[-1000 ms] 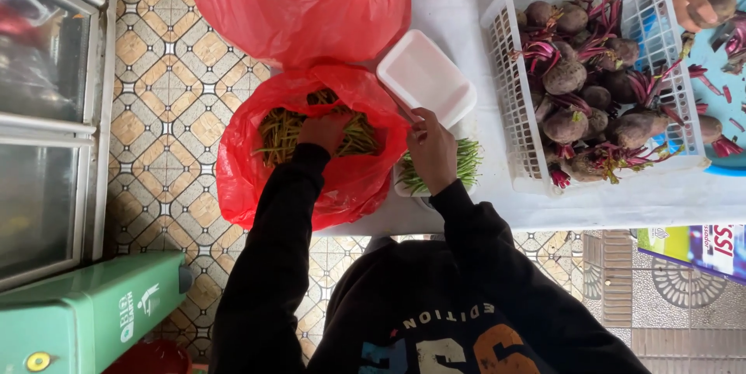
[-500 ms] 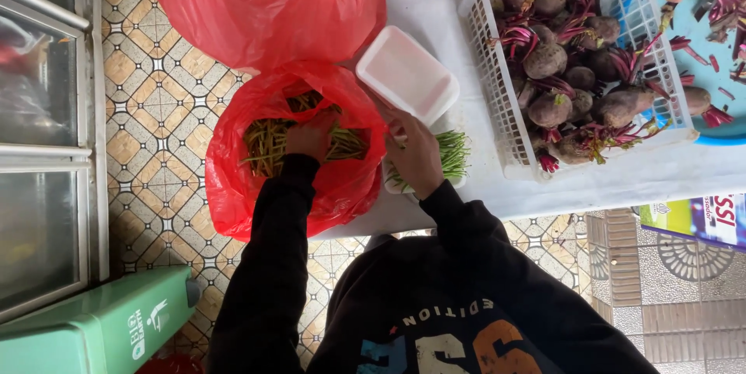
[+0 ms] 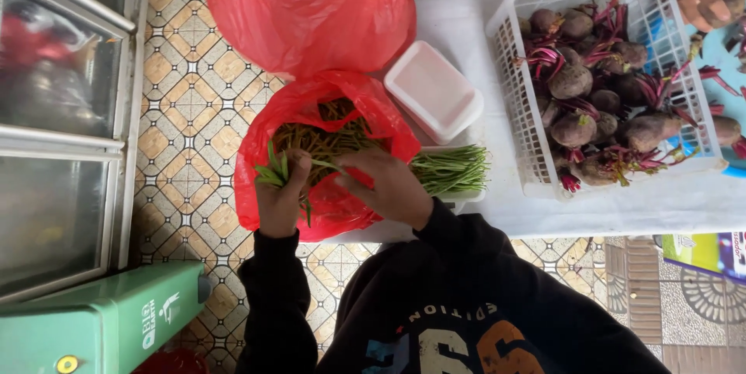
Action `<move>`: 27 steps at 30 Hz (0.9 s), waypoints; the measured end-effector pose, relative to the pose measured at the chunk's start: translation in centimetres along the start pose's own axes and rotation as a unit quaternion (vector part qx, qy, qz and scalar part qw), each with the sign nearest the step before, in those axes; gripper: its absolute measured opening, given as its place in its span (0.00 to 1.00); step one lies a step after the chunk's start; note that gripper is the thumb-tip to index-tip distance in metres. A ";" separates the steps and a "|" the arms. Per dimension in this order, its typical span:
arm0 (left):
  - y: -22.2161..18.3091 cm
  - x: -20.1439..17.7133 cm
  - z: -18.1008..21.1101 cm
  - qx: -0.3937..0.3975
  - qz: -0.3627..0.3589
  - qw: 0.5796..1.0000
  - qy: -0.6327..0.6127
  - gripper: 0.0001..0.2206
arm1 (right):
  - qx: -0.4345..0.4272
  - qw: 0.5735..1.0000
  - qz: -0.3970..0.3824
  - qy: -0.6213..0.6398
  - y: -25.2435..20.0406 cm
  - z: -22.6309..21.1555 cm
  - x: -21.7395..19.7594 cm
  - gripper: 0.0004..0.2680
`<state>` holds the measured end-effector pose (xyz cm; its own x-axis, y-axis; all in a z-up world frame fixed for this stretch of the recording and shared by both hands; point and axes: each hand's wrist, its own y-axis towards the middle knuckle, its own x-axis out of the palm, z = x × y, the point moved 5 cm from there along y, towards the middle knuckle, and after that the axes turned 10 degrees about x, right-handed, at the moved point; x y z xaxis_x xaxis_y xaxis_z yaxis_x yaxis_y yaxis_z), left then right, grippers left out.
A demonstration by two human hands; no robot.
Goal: Sorting and transferring green beans from a large plastic bag into a smaller container on a scale.
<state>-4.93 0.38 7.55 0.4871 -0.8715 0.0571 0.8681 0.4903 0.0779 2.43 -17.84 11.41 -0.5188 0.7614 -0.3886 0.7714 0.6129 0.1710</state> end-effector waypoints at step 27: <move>-5.0 9.9 -9.0 -0.174 0.164 0.936 -0.259 0.24 | 0.113 0.987 0.049 -0.102 -8.0 5.6 1.4 0.07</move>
<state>-3.55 -10.81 -1.20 0.6994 -0.5075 0.5034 0.7024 0.6183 -0.3526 -2.40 -22.87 4.47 -0.3705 0.7424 -0.5582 0.8889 0.4578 0.0188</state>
